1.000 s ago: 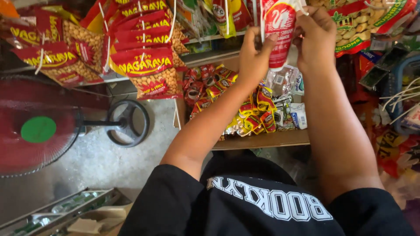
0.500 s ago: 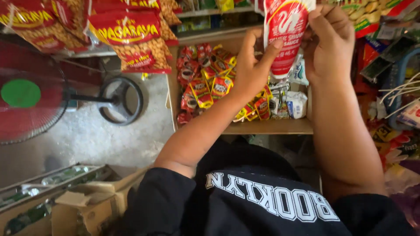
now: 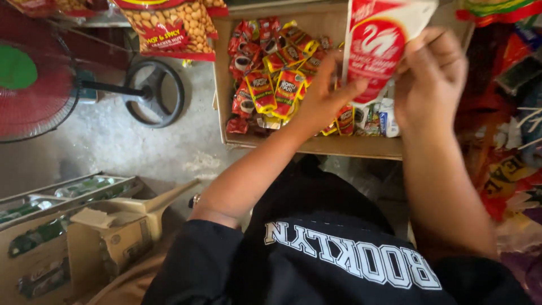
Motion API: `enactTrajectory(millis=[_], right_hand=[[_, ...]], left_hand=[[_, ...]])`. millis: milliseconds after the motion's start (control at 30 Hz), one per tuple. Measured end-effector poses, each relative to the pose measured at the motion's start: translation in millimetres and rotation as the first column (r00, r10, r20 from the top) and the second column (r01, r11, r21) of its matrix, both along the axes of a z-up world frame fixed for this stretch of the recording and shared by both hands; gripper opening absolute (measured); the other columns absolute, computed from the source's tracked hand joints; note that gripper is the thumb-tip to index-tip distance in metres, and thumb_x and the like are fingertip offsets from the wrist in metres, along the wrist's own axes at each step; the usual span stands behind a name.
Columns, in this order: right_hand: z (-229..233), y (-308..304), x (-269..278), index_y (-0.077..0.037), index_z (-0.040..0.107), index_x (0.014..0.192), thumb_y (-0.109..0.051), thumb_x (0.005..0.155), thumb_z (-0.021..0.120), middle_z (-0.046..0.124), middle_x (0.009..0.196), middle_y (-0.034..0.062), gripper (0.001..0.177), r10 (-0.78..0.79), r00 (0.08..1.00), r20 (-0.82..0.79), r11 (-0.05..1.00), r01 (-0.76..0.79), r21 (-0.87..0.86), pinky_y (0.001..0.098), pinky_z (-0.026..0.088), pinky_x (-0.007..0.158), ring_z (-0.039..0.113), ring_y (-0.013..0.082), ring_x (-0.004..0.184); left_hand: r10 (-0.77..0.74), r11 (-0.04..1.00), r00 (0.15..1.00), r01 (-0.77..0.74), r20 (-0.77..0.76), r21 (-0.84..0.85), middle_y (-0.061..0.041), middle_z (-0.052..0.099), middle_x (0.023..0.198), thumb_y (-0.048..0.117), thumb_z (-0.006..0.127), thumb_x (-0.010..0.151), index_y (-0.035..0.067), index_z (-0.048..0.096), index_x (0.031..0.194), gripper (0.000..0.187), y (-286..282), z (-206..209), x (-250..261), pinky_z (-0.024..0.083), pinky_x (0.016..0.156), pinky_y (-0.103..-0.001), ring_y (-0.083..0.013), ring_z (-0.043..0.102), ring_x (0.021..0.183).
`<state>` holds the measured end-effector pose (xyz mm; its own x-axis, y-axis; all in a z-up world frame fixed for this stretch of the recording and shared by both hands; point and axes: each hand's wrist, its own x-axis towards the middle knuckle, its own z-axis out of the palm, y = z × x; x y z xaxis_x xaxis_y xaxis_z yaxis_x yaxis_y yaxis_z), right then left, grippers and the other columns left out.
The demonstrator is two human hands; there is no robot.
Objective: Organizing and hanging various food pouches and snack bags on display hooks in a store.
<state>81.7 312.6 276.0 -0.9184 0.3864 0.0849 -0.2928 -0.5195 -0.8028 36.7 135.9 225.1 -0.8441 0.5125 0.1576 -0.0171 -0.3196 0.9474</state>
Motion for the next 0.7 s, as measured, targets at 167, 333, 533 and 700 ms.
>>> enactTrajectory(millis=[167,333,533,700], right_hand=[[-97,-23,10,-0.005,0.066,0.104,-0.003,0.106,0.067,0.067,0.088,0.0009,0.003,-0.012,0.951,0.31,1.0,0.005,0.023,0.0222,0.044,0.064,0.055,0.008,0.07],[-216,-28,23,-0.008,0.066,0.117,-0.005,0.102,0.067,0.072,0.098,0.0014,0.016,0.022,0.859,0.512,0.987,-0.102,0.127,0.0266,0.049,0.071,0.063,0.0126,0.081],[-251,-57,42,-0.023,0.053,0.138,-0.011,0.096,0.062,0.07,0.099,-0.0027,0.044,0.308,0.514,0.801,0.947,-0.248,-0.205,0.0279,0.056,0.063,0.068,0.0138,0.081],[-296,-61,46,-0.026,0.05,0.148,-0.012,0.093,0.064,0.069,0.104,-0.0054,0.058,0.253,0.569,0.782,0.967,-0.175,-0.185,0.0258,0.053,0.063,0.068,0.0111,0.084]], left_hand=[[0.074,0.983,0.962,-0.026,0.263,-0.182,-0.007,0.065,0.124,0.023,0.076,0.092,0.004,0.046,0.138,0.058,-8,-100,28,0.054,0.099,-0.036,-0.018,0.064,0.113],[0.227,0.891,0.858,0.007,0.46,-0.453,-0.009,0.068,0.114,0.022,0.077,0.089,0.006,0.05,0.136,0.057,-24,-156,45,0.057,0.079,-0.037,-0.0194,0.067,0.098],[0.287,0.81,0.842,0.041,0.457,-0.585,-0.011,0.069,0.111,0.014,0.076,0.088,0.008,0.053,0.141,0.058,-30,-248,51,0.056,0.066,-0.039,-0.023,0.065,0.089],[0.232,0.87,0.95,-0.106,0.21,-0.482,-0.012,0.074,0.12,0.004,0.07,0.086,0.01,0.055,0.148,0.063,-21,-298,40,0.058,0.088,-0.036,-0.0224,0.071,0.104]])
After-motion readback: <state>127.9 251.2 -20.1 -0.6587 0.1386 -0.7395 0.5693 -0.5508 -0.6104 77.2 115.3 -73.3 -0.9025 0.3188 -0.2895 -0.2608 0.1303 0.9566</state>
